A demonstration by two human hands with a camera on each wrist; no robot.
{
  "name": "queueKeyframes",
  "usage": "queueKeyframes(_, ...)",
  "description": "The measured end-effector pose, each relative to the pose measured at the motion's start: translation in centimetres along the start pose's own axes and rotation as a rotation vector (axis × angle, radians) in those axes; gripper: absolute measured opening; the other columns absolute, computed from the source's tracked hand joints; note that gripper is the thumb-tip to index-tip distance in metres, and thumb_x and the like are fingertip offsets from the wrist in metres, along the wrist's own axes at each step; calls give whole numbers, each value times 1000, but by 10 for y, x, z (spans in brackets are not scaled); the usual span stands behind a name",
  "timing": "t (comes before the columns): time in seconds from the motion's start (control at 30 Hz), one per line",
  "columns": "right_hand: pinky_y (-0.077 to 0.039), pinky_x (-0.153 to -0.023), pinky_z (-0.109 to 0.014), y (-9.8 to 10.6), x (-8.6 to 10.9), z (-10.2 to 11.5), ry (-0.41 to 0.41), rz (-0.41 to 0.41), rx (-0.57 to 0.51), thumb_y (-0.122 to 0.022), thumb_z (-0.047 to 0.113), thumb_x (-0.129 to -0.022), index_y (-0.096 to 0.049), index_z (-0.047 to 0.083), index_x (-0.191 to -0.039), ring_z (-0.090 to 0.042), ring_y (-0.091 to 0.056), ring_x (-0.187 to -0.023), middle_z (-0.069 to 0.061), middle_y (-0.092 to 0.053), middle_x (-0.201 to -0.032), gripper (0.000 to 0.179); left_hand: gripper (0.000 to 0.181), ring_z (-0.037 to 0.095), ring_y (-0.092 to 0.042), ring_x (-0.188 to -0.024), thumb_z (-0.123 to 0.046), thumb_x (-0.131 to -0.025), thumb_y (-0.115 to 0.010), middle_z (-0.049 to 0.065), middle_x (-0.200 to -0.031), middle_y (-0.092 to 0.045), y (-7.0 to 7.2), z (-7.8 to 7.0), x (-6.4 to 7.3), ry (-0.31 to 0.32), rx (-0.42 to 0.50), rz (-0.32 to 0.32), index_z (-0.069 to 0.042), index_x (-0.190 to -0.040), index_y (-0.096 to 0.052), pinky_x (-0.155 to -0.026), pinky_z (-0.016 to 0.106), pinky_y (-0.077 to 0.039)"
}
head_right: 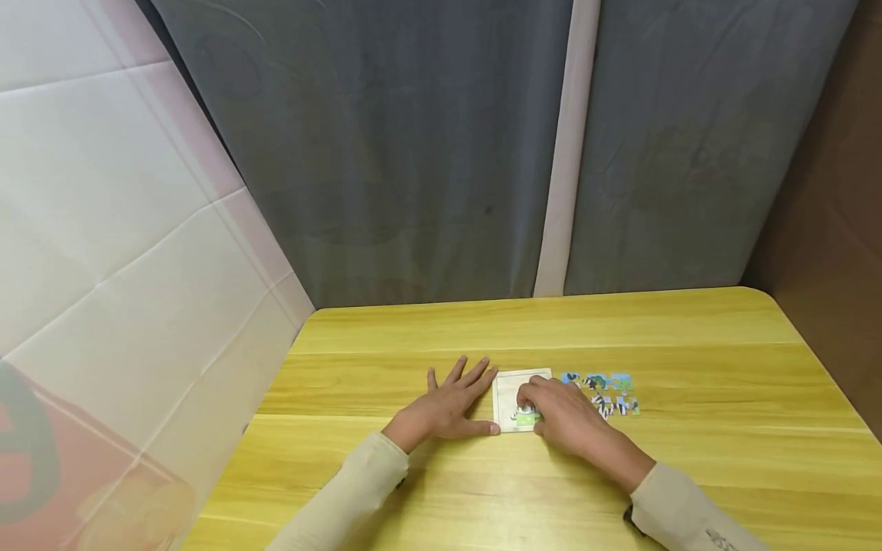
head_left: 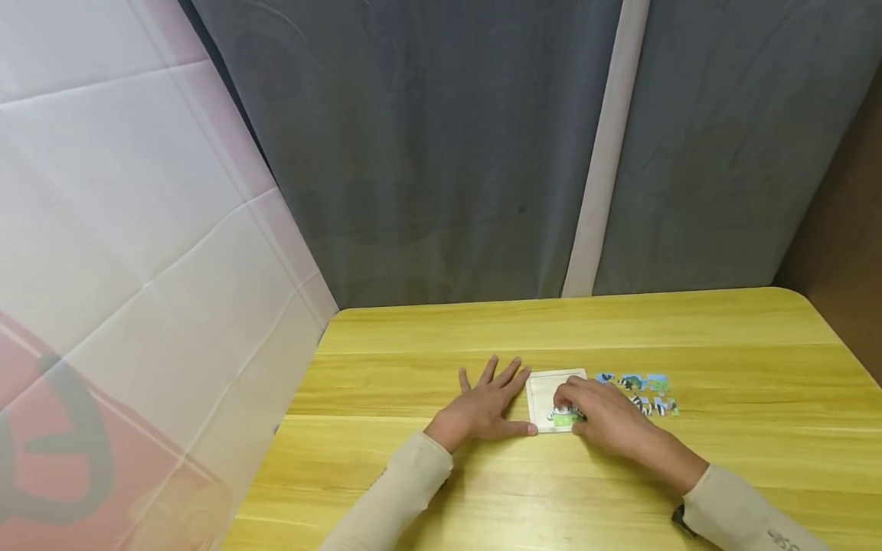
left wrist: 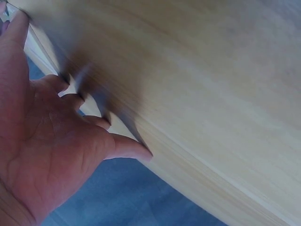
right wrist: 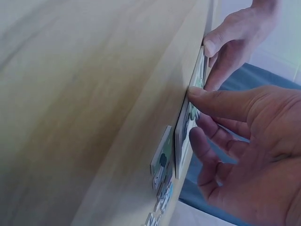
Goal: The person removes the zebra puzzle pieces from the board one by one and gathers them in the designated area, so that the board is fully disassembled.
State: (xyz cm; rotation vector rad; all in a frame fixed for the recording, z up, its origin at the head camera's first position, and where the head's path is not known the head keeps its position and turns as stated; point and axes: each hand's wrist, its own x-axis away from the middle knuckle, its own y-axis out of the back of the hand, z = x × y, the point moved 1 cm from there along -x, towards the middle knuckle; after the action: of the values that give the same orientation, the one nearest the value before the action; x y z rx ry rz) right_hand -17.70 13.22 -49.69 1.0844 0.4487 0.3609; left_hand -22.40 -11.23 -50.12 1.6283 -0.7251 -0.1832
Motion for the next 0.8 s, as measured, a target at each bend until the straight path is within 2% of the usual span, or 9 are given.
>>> queueKeyframes(0.2,-44,-77,-35,2,1,1,20,21,26,-92,9,-78,-68,23,-104,-7,-53,-89,9,-62,-102,38,102,35,1,-168,-78,-93,-58,-10,-181,-3,-1,-1,1,-5,14,-1,-36,-172,-8,-119,85,-7)
queueKeyframes(0.33,-43,-78,-35,1,1,0,14,38,-8,-91,11,-81,-66,24,-104,-7,-52,-89,9,-60,-101,36,102,35,2,-168,-79,-93,-57,-9,-181,-2,-1,-1,2,-8,21,5,-36,-172,-8,-119,85,-5)
queueKeyframes(0.47,-41,-78,-36,1,0,0,5,36,-46,-88,7,-83,-66,24,-102,-7,-49,-87,9,-59,-98,34,103,34,3,-168,-79,-93,-57,-9,-181,-1,-2,-2,3,-9,26,6,-36,-172,-6,-119,85,-5)
queueKeyframes(0.57,-41,-78,-35,1,0,1,3,40,-46,-86,3,-83,-66,23,-100,-7,-48,-85,9,-59,-97,33,103,35,3,-168,-79,-93,-56,-9,-181,-1,-2,-2,4,-10,28,5,-36,-172,-6,-119,85,-4)
queueKeyframes(0.8,-43,-73,-30,3,-2,1,14,63,-21,-90,6,-80,-67,22,-99,-6,-46,-82,8,-58,-94,34,103,35,3,-168,-79,-93,-57,-8,-181,-1,-2,-3,5,-7,21,9,-36,-172,-6,-119,85,-5)
